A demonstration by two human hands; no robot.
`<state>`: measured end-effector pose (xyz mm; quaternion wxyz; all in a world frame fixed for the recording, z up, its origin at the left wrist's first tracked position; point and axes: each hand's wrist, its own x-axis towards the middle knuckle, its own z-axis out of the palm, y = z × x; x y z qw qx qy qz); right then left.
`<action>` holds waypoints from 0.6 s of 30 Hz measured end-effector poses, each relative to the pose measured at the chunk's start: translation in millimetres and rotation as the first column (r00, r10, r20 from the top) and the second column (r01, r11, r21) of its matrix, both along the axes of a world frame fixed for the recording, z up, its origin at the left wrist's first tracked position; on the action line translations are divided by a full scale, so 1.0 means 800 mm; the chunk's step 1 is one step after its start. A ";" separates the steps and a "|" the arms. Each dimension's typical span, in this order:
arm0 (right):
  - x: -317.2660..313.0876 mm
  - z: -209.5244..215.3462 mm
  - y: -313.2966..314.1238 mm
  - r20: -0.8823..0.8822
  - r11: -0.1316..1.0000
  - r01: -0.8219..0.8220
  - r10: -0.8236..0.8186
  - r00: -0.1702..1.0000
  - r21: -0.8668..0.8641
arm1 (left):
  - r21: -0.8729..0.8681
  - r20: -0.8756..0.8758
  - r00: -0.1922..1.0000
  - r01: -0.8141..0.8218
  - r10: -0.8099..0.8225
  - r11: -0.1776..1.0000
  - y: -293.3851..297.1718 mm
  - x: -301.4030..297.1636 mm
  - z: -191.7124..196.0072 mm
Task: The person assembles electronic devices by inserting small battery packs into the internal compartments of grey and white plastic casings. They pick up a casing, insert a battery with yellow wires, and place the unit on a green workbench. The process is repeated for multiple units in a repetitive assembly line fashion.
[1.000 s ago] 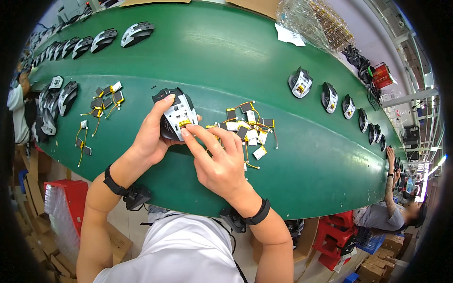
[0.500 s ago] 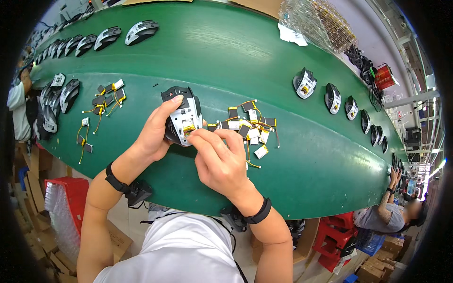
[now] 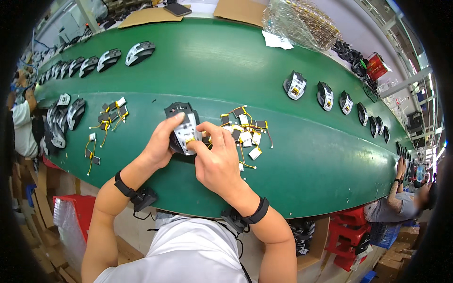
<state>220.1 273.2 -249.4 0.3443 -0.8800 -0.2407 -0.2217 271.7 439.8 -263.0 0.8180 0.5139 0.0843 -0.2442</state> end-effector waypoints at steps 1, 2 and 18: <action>0.001 0.000 0.001 -0.020 0.998 -0.004 0.005 1.000 0.063 | -0.014 -0.025 1.000 -0.004 0.004 1.000 0.003 0.006 0.002; 0.002 0.000 -0.001 -0.044 0.992 -0.001 0.007 0.999 0.129 | -0.028 -0.051 0.999 -0.008 0.006 1.000 0.007 0.010 0.004; 0.009 0.000 -0.013 0.162 0.991 -0.051 0.072 0.984 -0.126 | 0.017 -0.068 0.998 -0.010 0.012 1.000 0.011 0.012 0.001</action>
